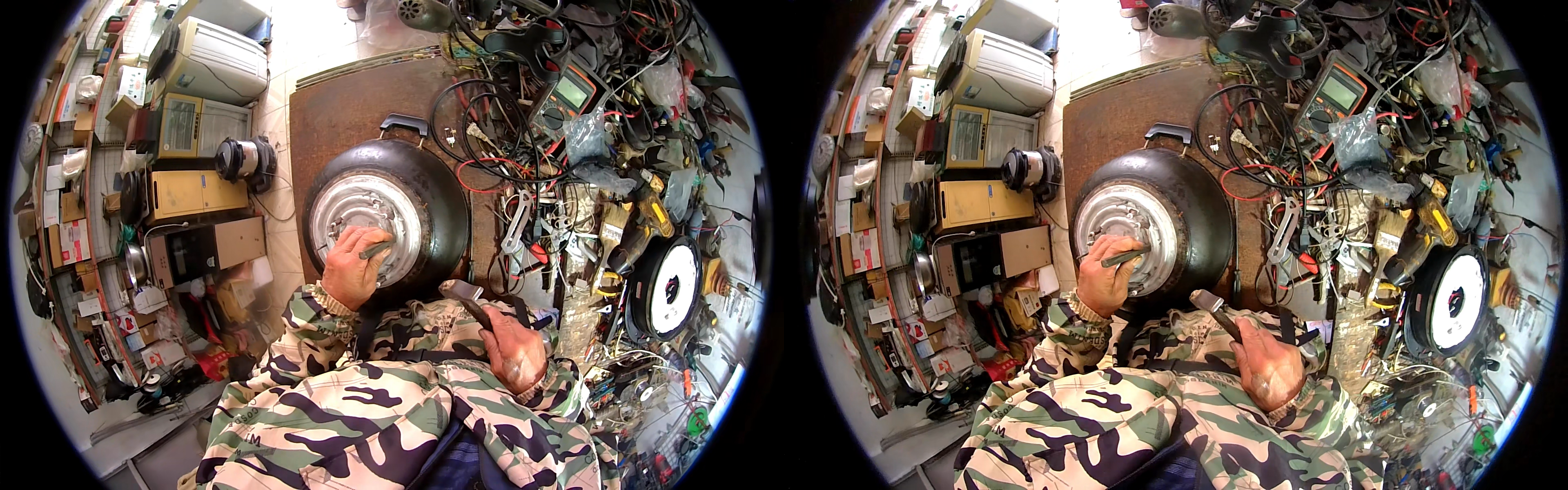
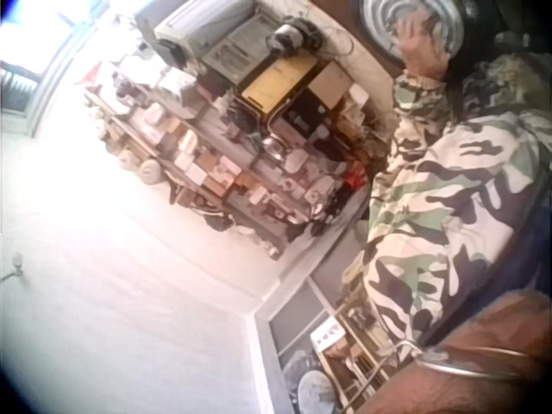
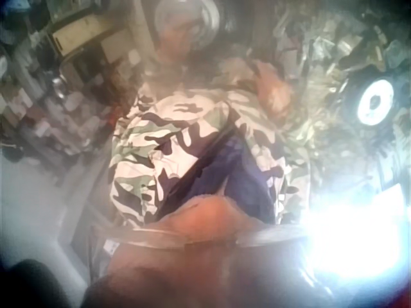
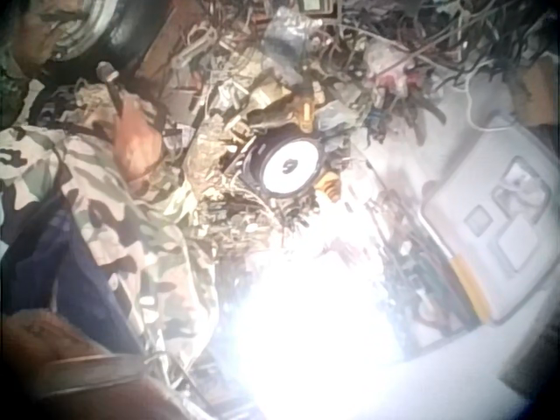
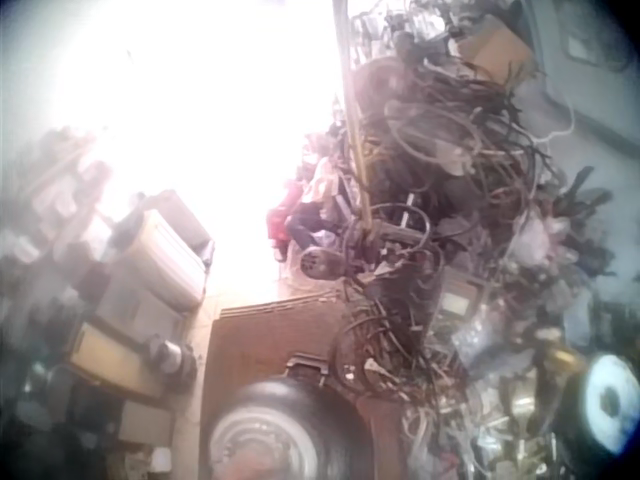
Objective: The person uses a hammer and a metal tool to repeatedly strike and adjust the rim of a tire mounted on a workbench. The person rotates the tire and continues hammering different sections of the rim throughout the clip.
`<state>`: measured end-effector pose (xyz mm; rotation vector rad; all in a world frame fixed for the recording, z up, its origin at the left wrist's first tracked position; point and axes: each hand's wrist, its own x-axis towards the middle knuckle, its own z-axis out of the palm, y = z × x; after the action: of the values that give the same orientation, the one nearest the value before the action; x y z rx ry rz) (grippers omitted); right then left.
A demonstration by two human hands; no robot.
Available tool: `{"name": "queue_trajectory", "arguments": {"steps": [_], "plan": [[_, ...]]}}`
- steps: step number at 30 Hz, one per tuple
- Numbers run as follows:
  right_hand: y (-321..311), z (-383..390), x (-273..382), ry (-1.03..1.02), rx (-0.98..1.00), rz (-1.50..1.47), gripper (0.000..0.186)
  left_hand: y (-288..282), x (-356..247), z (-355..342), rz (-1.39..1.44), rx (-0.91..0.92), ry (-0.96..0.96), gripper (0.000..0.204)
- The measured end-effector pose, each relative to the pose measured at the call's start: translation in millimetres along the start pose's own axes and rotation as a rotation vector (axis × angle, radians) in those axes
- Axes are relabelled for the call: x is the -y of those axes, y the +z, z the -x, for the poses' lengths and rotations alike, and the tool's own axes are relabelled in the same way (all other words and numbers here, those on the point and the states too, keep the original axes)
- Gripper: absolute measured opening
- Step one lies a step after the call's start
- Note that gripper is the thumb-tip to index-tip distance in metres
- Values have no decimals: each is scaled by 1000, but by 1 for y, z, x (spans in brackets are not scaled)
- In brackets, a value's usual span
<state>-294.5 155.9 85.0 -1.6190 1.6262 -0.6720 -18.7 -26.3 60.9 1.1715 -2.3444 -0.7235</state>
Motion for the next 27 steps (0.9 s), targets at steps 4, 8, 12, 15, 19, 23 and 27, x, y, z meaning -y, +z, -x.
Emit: {"name": "queue_trajectory", "arguments": {"steps": [4, 8, 12, 15, 19, 23, 27], "plan": [[-2, -1, -1, 10, 4, -7, 47, 1, 2, 1, -3, 18, 0, 25], [-3, -4, -1, -18, -18, -11, 49, 0, 0, -3, -61, 89, 15, 30], [-13, -18, 11, -120, -107, -40, 56, -1, -4, -11, -105, 138, 38, 34], [-29, -41, 38, -272, -173, -61, 62, 1, -5, -10, -123, 134, 44, 36], [-32, -62, 61, -319, -135, 42, 64, -5, -11, -14, -115, 152, 44, 42], [-23, -71, 60, -243, -23, 152, 63, -1, -1, -10, -154, 150, 81, 47], [-50, -69, 79, -365, -138, 58, 64, 3, -3, -7, -104, 93, 59, 37]]}}
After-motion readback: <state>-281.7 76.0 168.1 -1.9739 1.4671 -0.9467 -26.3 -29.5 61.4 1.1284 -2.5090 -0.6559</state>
